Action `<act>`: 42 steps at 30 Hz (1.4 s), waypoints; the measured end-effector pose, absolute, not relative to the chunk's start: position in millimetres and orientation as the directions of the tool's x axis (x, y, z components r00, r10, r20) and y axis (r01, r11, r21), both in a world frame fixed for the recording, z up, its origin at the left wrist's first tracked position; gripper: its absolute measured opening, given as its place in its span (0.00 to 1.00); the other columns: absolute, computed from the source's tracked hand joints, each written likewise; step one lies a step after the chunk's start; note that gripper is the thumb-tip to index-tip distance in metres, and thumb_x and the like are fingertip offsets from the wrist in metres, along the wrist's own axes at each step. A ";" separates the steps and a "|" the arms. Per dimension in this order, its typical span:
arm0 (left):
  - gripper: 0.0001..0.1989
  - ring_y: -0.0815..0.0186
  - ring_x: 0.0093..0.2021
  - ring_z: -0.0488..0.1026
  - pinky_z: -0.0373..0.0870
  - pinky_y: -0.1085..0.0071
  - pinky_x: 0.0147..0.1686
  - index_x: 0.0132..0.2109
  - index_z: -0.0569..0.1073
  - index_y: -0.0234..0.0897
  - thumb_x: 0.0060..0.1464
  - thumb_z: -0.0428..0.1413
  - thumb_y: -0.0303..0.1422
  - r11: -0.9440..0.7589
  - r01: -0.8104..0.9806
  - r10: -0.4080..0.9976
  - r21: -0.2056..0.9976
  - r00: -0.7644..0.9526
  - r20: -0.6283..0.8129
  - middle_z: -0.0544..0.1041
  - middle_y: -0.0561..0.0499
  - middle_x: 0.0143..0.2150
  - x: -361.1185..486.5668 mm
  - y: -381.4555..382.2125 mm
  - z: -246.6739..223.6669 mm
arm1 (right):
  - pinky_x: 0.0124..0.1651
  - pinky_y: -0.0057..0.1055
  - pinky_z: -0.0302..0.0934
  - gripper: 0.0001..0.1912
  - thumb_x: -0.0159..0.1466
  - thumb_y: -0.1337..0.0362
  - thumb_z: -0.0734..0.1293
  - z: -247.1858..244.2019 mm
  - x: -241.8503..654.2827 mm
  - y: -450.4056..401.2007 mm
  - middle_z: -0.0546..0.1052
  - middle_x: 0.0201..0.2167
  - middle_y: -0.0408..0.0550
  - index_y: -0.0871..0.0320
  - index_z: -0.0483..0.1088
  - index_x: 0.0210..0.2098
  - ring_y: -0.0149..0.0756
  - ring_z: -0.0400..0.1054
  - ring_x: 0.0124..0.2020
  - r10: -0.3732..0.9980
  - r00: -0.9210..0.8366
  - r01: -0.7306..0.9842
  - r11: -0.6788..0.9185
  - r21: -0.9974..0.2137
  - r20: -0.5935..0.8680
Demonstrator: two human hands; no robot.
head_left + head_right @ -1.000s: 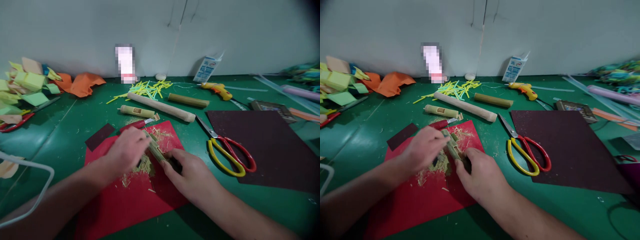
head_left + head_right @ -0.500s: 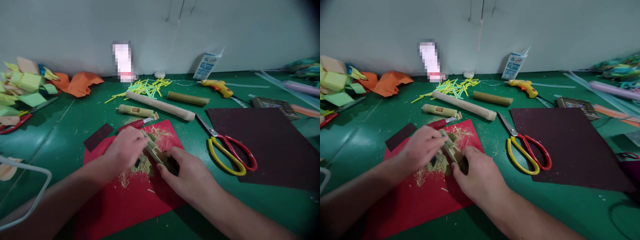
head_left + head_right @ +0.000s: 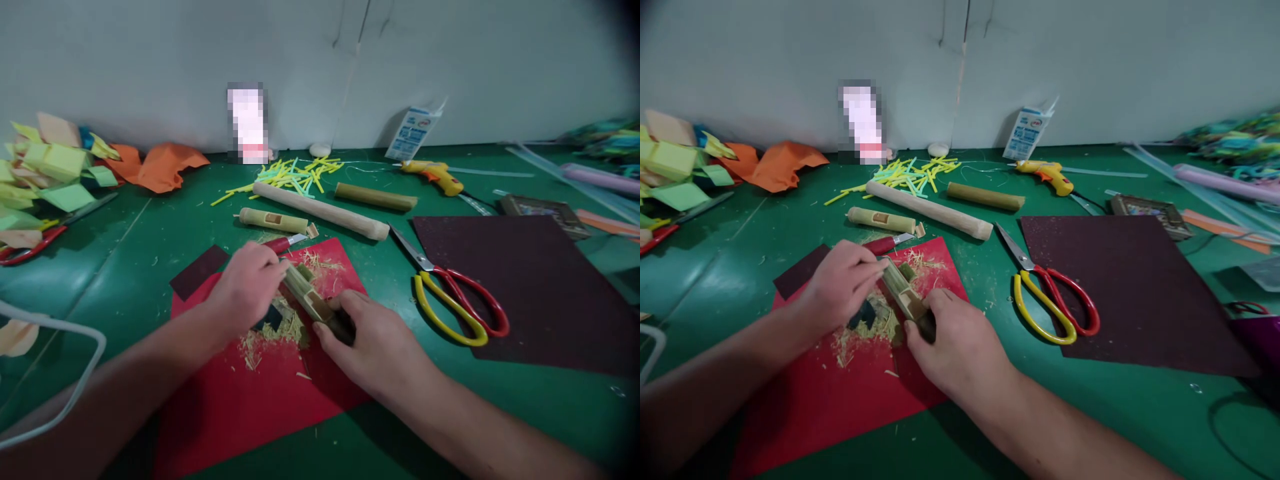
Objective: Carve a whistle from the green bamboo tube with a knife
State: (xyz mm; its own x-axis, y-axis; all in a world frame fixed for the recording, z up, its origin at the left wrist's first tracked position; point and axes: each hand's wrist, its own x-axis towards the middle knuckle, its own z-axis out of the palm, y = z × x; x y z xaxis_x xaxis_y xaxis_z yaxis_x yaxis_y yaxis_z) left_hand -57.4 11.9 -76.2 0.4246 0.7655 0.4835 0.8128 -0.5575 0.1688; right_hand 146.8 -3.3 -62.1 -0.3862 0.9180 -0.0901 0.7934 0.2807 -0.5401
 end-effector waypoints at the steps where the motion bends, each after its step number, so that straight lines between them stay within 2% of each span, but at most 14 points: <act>1: 0.15 0.63 0.33 0.67 0.63 0.64 0.33 0.35 0.75 0.34 0.64 0.45 0.32 -0.577 0.802 0.756 0.156 0.452 0.474 0.72 0.47 0.30 -57.4 11.7 -76.1 | 0.27 0.31 0.50 0.06 0.58 0.61 0.63 -61.7 147.0 -3.5 0.71 0.27 0.44 0.55 0.61 0.28 0.34 0.62 0.26 0.916 -0.392 0.792 0.288 -0.538 -0.086; 3: 0.14 0.64 0.34 0.67 0.64 0.65 0.34 0.38 0.75 0.35 0.65 0.45 0.31 -0.631 0.760 0.726 0.154 0.510 0.461 0.73 0.48 0.32 -57.2 11.2 -75.8 | 0.27 0.30 0.50 0.07 0.58 0.61 0.63 -60.9 147.1 -3.8 0.71 0.27 0.44 0.55 0.60 0.27 0.34 0.62 0.26 0.911 -0.406 0.788 0.307 -0.534 -0.076; 7: 0.14 0.63 0.34 0.67 0.64 0.64 0.34 0.34 0.75 0.35 0.64 0.47 0.32 -0.581 0.803 0.732 0.132 0.445 0.516 0.72 0.47 0.32 -56.2 10.1 -75.9 | 0.26 0.30 0.50 0.06 0.58 0.62 0.63 -60.4 146.8 -4.0 0.72 0.28 0.45 0.55 0.62 0.28 0.34 0.63 0.26 0.914 -0.402 0.788 0.309 -0.533 -0.064; 10: 0.13 0.64 0.34 0.66 0.63 0.65 0.34 0.36 0.74 0.35 0.64 0.46 0.30 -0.632 0.765 0.728 0.127 0.528 0.438 0.72 0.49 0.31 -55.4 10.0 -76.8 | 0.26 0.30 0.50 0.05 0.58 0.62 0.63 -60.5 146.7 -4.2 0.72 0.28 0.45 0.55 0.62 0.29 0.34 0.63 0.26 0.909 -0.411 0.777 0.311 -0.548 -0.066; 14: 0.15 0.63 0.34 0.65 0.62 0.65 0.33 0.31 0.73 0.34 0.64 0.47 0.31 -0.599 0.790 0.720 0.132 0.459 0.521 0.72 0.47 0.31 -55.2 10.2 -77.8 | 0.26 0.30 0.49 0.06 0.58 0.61 0.63 -61.8 147.1 -4.7 0.71 0.27 0.44 0.55 0.61 0.28 0.33 0.62 0.26 0.912 -0.406 0.786 0.312 -0.534 -0.065; 18: 0.13 0.64 0.33 0.65 0.60 0.65 0.33 0.36 0.75 0.36 0.64 0.46 0.31 -0.647 0.756 0.711 0.103 0.548 0.442 0.72 0.50 0.31 -53.9 8.4 -78.3 | 0.26 0.29 0.48 0.07 0.58 0.61 0.63 -63.2 147.6 -5.2 0.71 0.27 0.44 0.55 0.60 0.28 0.32 0.61 0.25 0.909 -0.415 0.776 0.330 -0.538 -0.041; 21: 0.13 0.62 0.34 0.66 0.61 0.64 0.33 0.35 0.75 0.35 0.63 0.47 0.30 -0.597 0.796 0.715 0.098 0.473 0.514 0.72 0.47 0.31 -54.5 8.7 -76.9 | 0.26 0.29 0.48 0.07 0.58 0.61 0.63 -62.9 147.4 -5.0 0.71 0.27 0.44 0.55 0.60 0.28 0.32 0.61 0.25 0.914 -0.405 0.778 0.321 -0.540 -0.041; 24: 0.13 0.63 0.35 0.67 0.62 0.64 0.34 0.39 0.75 0.36 0.64 0.46 0.30 -0.619 0.777 0.718 0.110 0.504 0.480 0.73 0.48 0.33 -54.8 8.9 -75.7 | 0.25 0.29 0.48 0.07 0.58 0.61 0.64 -62.0 147.3 -4.7 0.71 0.27 0.44 0.55 0.60 0.28 0.31 0.60 0.24 0.913 -0.406 0.779 0.319 -0.540 -0.047; 28: 0.13 0.62 0.34 0.67 0.63 0.63 0.35 0.36 0.75 0.35 0.63 0.47 0.31 -0.605 0.785 0.734 0.130 0.488 0.472 0.72 0.48 0.31 -54.8 8.7 -75.4 | 0.25 0.29 0.48 0.07 0.57 0.61 0.64 -62.0 147.2 -4.6 0.71 0.26 0.43 0.55 0.60 0.28 0.32 0.60 0.24 0.916 -0.398 0.785 0.314 -0.534 -0.046; 32: 0.13 0.62 0.35 0.66 0.63 0.63 0.35 0.38 0.75 0.36 0.63 0.46 0.30 -0.629 0.768 0.720 0.121 0.516 0.465 0.73 0.48 0.32 -53.7 7.8 -76.1 | 0.25 0.29 0.48 0.07 0.57 0.62 0.64 -62.5 146.8 -4.5 0.70 0.26 0.43 0.55 0.59 0.28 0.32 0.61 0.24 0.914 -0.403 0.783 0.320 -0.533 -0.044; 35: 0.14 0.62 0.34 0.66 0.62 0.63 0.34 0.34 0.74 0.35 0.63 0.46 0.30 -0.594 0.797 0.731 0.109 0.478 0.487 0.72 0.47 0.32 -53.3 7.9 -75.8 | 0.26 0.29 0.49 0.07 0.57 0.62 0.64 -62.9 146.2 -4.5 0.71 0.27 0.44 0.55 0.59 0.28 0.32 0.61 0.25 0.912 -0.408 0.773 0.329 -0.542 -0.029; 38: 0.13 0.63 0.34 0.66 0.62 0.64 0.34 0.37 0.75 0.36 0.64 0.46 0.30 -0.627 0.772 0.723 0.106 0.527 0.446 0.73 0.48 0.32 -57.1 11.5 -74.4 | 0.25 0.29 0.48 0.08 0.57 0.62 0.64 -62.8 145.8 -4.6 0.70 0.27 0.43 0.55 0.58 0.27 0.32 0.61 0.25 0.913 -0.405 0.780 0.318 -0.540 -0.047; 42: 0.12 0.62 0.35 0.66 0.63 0.63 0.34 0.36 0.75 0.36 0.63 0.48 0.31 -0.552 0.823 0.750 0.138 0.417 0.514 0.73 0.46 0.33 -61.6 14.6 -71.1 | 0.27 0.29 0.51 0.06 0.57 0.62 0.65 -61.9 146.6 -4.6 0.72 0.29 0.44 0.55 0.61 0.29 0.33 0.63 0.27 0.915 -0.399 0.779 0.304 -0.548 -0.059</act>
State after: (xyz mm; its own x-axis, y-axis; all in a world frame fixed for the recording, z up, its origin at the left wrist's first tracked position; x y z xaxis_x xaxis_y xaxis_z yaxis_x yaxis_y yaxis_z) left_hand -61.6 14.6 -71.1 0.4166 0.7497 0.5142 0.8226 -0.5517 0.1379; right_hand 146.6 -4.6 -61.9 -0.3989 0.9151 -0.0591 0.7791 0.3042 -0.5482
